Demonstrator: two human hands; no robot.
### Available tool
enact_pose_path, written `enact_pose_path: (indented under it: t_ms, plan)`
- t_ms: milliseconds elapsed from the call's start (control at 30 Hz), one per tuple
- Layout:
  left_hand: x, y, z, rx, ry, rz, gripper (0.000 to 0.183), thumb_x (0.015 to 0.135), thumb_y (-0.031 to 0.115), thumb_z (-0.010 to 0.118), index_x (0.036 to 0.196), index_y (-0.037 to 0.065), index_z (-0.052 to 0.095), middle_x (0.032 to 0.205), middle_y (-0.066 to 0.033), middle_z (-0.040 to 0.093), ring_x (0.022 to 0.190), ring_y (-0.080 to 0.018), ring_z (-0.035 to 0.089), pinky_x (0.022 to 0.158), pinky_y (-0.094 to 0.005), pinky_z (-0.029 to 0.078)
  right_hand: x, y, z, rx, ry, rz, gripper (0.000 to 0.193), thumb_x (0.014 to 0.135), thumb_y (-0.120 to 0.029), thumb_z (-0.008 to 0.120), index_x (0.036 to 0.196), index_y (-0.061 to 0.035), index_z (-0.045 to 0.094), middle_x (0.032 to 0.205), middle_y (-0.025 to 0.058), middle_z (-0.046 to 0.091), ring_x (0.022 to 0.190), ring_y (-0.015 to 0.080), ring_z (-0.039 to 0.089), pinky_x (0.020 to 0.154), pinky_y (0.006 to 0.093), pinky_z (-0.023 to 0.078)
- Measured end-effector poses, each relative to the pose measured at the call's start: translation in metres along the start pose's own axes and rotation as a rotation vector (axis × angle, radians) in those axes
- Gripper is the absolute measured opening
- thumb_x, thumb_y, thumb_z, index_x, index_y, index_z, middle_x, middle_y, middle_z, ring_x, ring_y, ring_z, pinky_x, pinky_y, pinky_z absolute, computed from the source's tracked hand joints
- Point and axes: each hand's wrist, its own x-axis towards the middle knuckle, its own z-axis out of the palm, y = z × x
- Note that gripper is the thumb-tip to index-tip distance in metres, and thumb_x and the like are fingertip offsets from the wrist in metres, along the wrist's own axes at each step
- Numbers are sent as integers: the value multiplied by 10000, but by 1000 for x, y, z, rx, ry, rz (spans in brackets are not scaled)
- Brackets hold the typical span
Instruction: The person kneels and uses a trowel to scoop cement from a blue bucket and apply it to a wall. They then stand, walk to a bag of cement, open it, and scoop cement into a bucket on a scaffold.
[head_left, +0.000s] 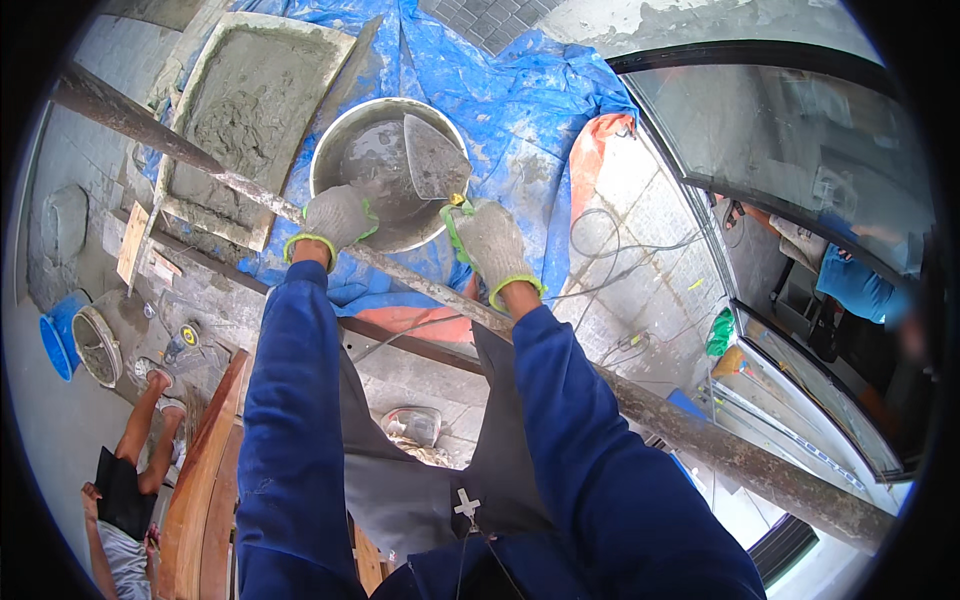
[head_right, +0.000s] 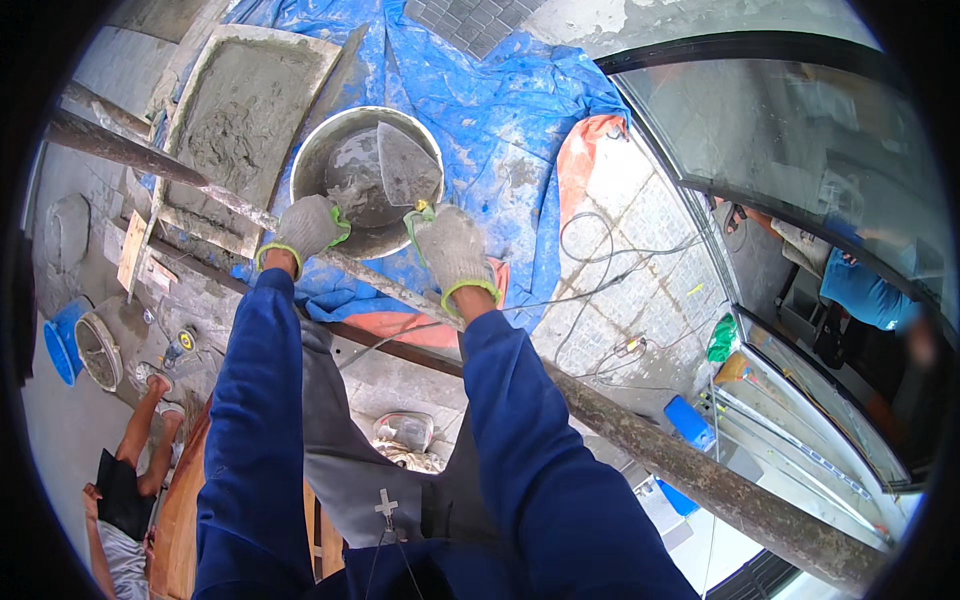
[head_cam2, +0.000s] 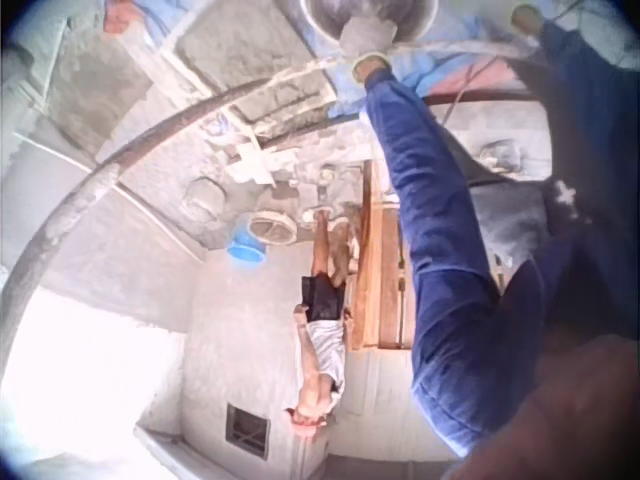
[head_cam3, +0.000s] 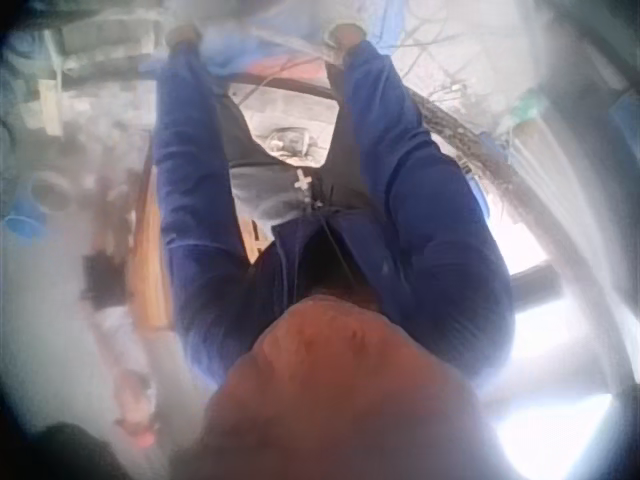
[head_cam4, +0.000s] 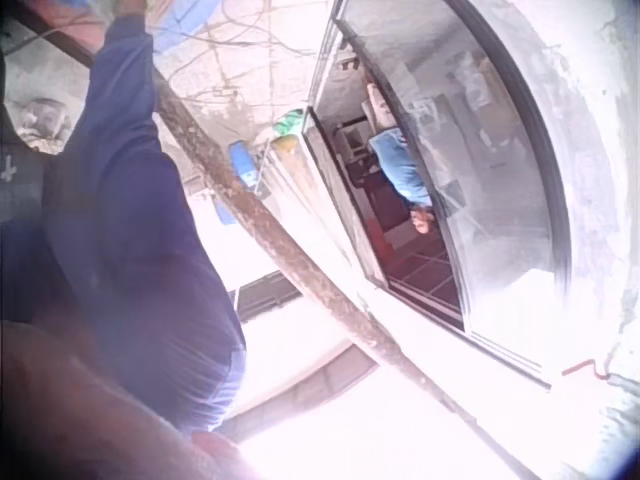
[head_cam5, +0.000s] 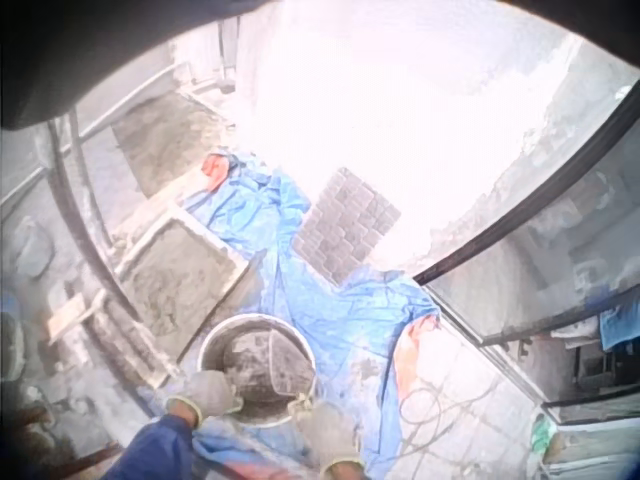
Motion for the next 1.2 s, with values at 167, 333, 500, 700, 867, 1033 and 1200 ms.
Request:
enact_pose_path:
  t_ms: [167, 333, 500, 700, 867, 1033, 1200]
  plan:
    - [-6, 15, 12, -107, 134, -68, 462, 818, 491, 726, 884, 34, 760, 900, -219, 730, 901, -408, 705, 773, -500, 564, -127, 6, -2, 876, -23, 91, 268, 968, -244, 660, 1029, 17, 665, 706, 97, 681, 601, 180, 684, 519, 327, 508]
    - [-6, 15, 14, -300, 218, -187, 446, 858, 501, 678, 915, 68, 767, 885, -212, 727, 874, -407, 704, 765, -501, 563, -216, 25, -31, 780, 74, -60, 242, 975, -148, 659, 1149, 12, 603, 809, 74, 665, 641, 117, 652, 529, 281, 512]
    - [-29, 37, 9, -497, 330, -336, 483, 860, 517, 655, 893, 52, 779, 912, -226, 727, 860, -412, 703, 772, -500, 561, -244, 36, -58, 979, -15, -71, 326, 956, -51, 657, 1242, 54, 539, 893, 106, 665, 663, 143, 658, 558, 291, 548]
    - [0, 89, 41, -778, 787, -475, 452, 868, 464, 616, 959, 49, 772, 998, -224, 727, 909, -420, 694, 825, -491, 545, -223, 68, -91, 479, -62, -376, 326, 1009, -157, 622, 1251, 40, 529, 933, 101, 656, 754, 142, 649, 674, 307, 542]
    - [19, 116, -4, -1051, 825, -551, 421, 814, 453, 691, 956, 69, 791, 949, -224, 736, 929, -394, 719, 840, -476, 565, -195, 102, -111, 327, -95, -507, 346, 1016, -178, 616, 1275, 34, 531, 1004, 105, 661, 828, 148, 662, 729, 327, 552]
    - [42, 121, -17, -1075, 1025, -569, 422, 813, 506, 665, 860, 105, 788, 841, -217, 717, 819, -421, 696, 757, -512, 546, -169, 107, -119, 327, -97, -531, 311, 1019, -176, 616, 1252, 14, 535, 967, 82, 632, 791, 141, 626, 722, 319, 537]
    - [36, 113, -23, -1003, 1142, -568, 437, 814, 523, 668, 826, 100, 774, 807, -195, 717, 775, -390, 701, 712, -492, 545, -192, 93, -114, 444, -182, -450, 263, 1021, -167, 618, 1217, -9, 540, 902, 52, 595, 726, 130, 578, 698, 303, 517]
